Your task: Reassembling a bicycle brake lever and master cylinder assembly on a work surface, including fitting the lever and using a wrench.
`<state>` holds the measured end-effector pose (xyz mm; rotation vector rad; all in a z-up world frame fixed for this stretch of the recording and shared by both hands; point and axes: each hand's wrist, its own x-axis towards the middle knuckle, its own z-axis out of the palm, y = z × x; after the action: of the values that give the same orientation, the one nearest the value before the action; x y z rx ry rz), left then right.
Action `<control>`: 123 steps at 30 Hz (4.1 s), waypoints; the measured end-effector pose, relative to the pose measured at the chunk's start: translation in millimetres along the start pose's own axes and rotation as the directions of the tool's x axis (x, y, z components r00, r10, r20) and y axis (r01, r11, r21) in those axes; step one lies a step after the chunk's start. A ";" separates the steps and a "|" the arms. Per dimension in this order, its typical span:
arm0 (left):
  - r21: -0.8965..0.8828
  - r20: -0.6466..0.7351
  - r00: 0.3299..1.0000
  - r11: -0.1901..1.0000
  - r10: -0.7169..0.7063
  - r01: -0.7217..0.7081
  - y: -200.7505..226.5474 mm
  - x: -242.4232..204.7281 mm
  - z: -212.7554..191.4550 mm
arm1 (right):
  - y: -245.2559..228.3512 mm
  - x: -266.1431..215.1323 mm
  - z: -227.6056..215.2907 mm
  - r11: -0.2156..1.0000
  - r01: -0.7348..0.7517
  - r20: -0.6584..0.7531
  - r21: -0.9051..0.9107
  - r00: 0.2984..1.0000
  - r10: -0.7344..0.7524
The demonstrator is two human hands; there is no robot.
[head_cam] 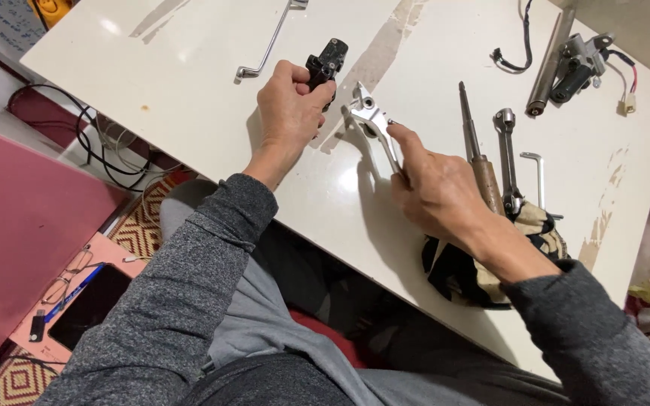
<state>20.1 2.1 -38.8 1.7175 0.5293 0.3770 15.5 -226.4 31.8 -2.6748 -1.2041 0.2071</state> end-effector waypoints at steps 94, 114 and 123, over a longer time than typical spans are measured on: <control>-0.088 0.594 0.771 0.934 -0.231 0.347 44.9 -190.6 85.5 | 59.1 -105.1 -24.2 0.861 -0.457 0.012 0.221 0.884 0.466; -0.120 0.629 0.743 0.915 -0.230 0.385 23.2 -187.8 78.3 | 125.0 -88.2 5.3 0.906 -0.348 -0.337 -0.242 0.905 0.258; -0.159 0.635 0.748 0.916 -0.192 0.369 29.1 -188.0 78.2 | 50.1 -117.5 -27.6 0.751 -0.494 0.186 0.438 0.867 0.462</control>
<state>-93.4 -168.4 -20.0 1.3498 0.2327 -0.3219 -19.9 -350.6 51.9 -2.4737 -0.3642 0.5896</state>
